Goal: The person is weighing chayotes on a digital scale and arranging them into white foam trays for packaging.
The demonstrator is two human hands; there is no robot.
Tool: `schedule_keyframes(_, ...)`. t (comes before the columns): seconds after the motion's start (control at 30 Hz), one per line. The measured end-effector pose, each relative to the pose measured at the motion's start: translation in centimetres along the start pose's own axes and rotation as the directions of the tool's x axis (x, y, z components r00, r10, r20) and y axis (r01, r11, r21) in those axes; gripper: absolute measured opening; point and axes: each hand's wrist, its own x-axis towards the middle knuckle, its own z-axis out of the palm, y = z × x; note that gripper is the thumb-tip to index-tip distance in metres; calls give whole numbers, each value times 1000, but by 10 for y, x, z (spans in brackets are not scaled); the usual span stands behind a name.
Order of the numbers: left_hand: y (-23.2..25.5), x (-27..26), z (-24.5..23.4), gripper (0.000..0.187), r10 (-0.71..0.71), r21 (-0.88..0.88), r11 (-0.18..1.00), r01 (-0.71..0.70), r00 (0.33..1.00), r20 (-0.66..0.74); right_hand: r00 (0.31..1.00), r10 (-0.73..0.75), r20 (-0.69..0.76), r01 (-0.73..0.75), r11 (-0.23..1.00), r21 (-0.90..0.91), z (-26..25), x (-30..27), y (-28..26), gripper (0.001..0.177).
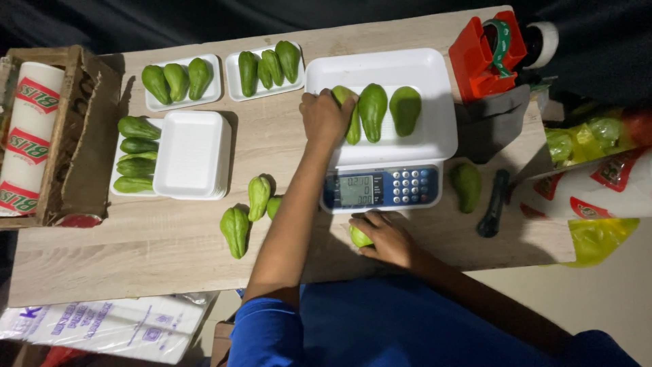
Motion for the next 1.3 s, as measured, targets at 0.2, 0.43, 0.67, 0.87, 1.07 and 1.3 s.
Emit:
schedule_keyframes(0.2,-20,7,-3,65,-13,-170,985,-5,995,-103,1000,9,10,-10,1000,10,2,0,0,81)
schedule_keyframes(0.43,-33,5,-45,46,-45,-306,949,-71,934,-355,999,32,-36,-27,992,126,4,-5,0,79)
schedule_keyframes(0.67,-43,13,-49,33,-66,-377,922,-88,924,-376,985,-32,-170,64,981,184,-19,-17,-11,68)
schedule_keyframes(0.87,-5,-19,-23,67,1,-155,988,-27,986,-167,976,20,-215,3,994,106,0,-16,-5,53)
schedule_keyframes(1.07,20,-28,-10,91,69,-6,998,-69,995,70,966,11,-258,33,986,164,6,-18,-2,48)
schedule_keyframes(1.3,8,-10,2,89,9,-6,1000,-8,996,90,948,45,-314,28,975,222,7,-15,-2,43)
